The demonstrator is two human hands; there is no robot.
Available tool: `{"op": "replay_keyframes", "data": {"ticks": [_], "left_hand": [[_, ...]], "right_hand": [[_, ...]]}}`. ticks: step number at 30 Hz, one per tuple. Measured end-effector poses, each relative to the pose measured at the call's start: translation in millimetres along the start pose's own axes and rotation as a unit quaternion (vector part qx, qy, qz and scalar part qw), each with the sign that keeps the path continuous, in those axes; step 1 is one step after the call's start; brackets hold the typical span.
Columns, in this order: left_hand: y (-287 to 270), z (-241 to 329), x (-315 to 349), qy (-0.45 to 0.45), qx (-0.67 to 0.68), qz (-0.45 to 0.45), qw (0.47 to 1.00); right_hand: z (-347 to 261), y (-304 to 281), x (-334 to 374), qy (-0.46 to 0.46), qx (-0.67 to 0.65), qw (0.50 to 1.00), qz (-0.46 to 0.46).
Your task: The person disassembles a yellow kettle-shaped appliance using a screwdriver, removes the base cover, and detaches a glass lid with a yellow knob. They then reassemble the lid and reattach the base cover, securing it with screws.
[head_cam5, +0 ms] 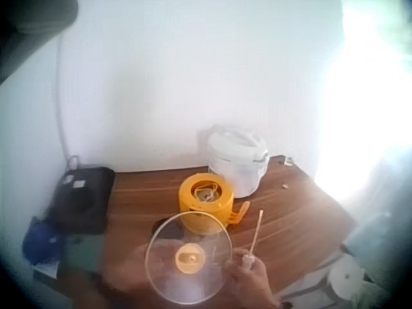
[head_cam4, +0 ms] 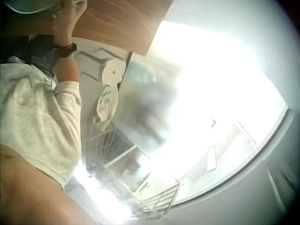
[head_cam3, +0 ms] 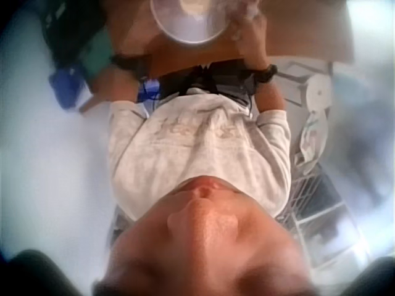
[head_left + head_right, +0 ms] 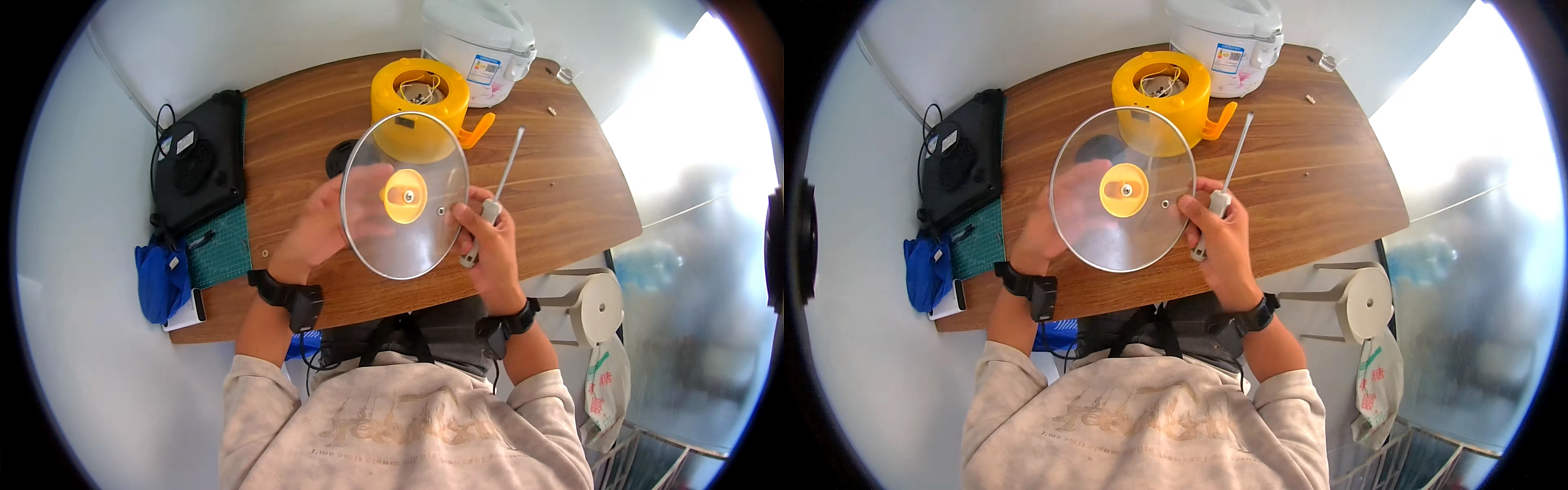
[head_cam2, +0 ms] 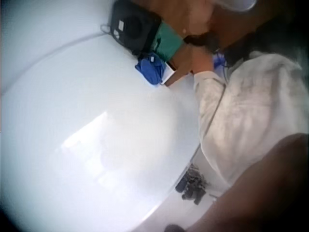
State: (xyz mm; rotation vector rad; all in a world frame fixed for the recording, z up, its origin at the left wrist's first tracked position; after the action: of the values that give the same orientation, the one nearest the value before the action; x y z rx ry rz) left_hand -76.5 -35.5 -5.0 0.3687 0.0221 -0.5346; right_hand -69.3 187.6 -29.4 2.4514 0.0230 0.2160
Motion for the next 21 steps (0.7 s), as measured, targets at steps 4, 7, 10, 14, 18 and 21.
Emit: {"op": "replay_keyframes", "data": {"ticks": [4,7,10,14,18,21], "left_hand": [[-3.5,-11.4,-10.2,0.031,-0.084,0.053,0.995],[-18.6,-22.8,-11.9,0.07,-0.103,0.061,0.99],[-28.1,-36.0,-9.6,0.079,-0.066,0.077,0.992],[-28.7,-44.9,-6.6,0.048,0.035,0.067,0.996],[-33.8,-52.9,-6.4,0.042,0.016,0.089,0.995],[-28.2,-49.0,-7.3,0.046,0.003,0.104,0.994]], "right_hand": [[27.4,-2.8,-4.1,0.02,0.005,1.0,0.018],[35.8,10.1,4.3,0.021,0.049,0.998,0.021],[46.4,16.0,7.8,0.024,0.068,0.997,-0.001],[65.2,21.8,17.1,0.075,0.084,0.993,-0.026],[78.7,24.0,20.8,0.132,0.069,0.988,-0.05],[78.6,18.7,18.5,0.124,0.093,0.986,-0.059]]}}
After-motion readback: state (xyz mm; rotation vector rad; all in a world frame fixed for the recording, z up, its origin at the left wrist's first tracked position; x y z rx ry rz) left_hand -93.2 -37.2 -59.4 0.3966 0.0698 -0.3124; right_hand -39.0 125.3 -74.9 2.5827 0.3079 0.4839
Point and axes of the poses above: each hand's wrist, its own x-axis away from the middle knuckle, its own y-axis out of the palm, z = x × y, the point moved 6 cm from there along -x, towards the middle knuckle, and after that the axes turned 7 degrees about -x, right-handed, at the moved point
